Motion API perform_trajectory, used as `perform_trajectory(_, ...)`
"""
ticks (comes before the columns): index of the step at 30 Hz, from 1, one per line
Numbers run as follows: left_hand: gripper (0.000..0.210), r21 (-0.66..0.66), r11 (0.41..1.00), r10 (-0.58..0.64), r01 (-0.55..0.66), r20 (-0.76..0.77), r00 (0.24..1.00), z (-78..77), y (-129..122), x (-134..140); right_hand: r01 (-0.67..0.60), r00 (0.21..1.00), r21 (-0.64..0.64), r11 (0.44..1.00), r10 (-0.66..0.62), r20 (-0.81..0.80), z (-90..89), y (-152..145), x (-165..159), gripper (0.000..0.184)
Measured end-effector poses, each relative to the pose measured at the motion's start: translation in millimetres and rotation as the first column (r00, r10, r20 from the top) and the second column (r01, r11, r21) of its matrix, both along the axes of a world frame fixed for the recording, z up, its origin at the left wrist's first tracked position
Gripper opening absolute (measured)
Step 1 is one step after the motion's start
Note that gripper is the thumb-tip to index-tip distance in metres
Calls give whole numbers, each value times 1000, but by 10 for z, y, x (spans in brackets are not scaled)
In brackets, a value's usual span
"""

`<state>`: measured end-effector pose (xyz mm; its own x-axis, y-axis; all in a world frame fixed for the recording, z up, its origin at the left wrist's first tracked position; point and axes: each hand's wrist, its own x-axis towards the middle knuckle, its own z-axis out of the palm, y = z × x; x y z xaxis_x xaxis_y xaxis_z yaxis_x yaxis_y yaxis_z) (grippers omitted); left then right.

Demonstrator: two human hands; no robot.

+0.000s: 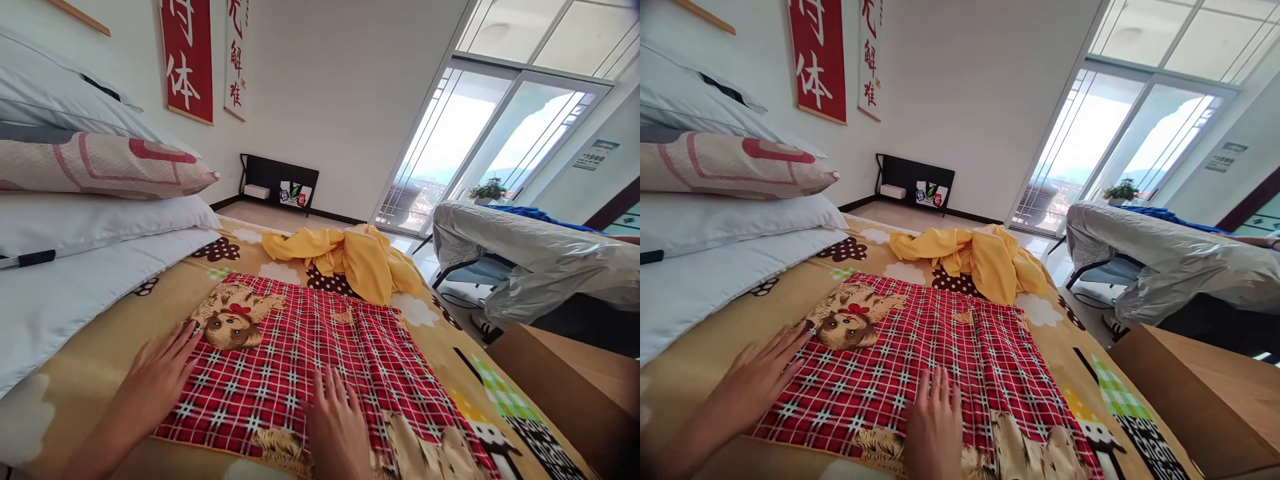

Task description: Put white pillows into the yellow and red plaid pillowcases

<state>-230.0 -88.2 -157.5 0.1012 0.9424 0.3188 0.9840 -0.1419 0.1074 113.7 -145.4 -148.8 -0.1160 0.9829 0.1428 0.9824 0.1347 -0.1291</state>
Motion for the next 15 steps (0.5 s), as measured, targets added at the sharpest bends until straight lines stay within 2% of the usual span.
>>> perform_trajectory(2,55,56,989,-136,137,-26,990,421,379,342,-163,984,-2,987,162,-70,310,437,-405,52)
perform_trajectory(3,55,75,980,-186,187,-23,982,592,597,504,-230,966,0,973,228,-123,412,660,-619,54)
perform_trajectory(4,56,74,971,-226,226,-15,974,709,813,645,-280,946,5,960,277,-166,463,868,-810,55)
perform_trajectory(5,55,37,967,-251,251,-14,968,761,1010,756,-288,941,-3,958,282,-189,462,1051,-960,54)
perform_trajectory(7,54,-100,969,-227,225,-16,974,671,1303,866,-254,950,-69,965,235,-205,337,1324,-1080,54)
perform_trajectory(9,53,-188,968,-171,164,-21,985,411,1438,834,-175,971,-138,975,147,-190,149,1469,-939,55)
perform_trajectory(12,54,-212,971,-115,107,-24,993,27,1462,666,5,987,-159,987,-31,-160,-30,1522,-390,59)
perform_trajectory(15,54,-227,971,-87,78,-29,996,-112,1503,585,204,966,-144,968,-224,-133,-37,1520,144,63)
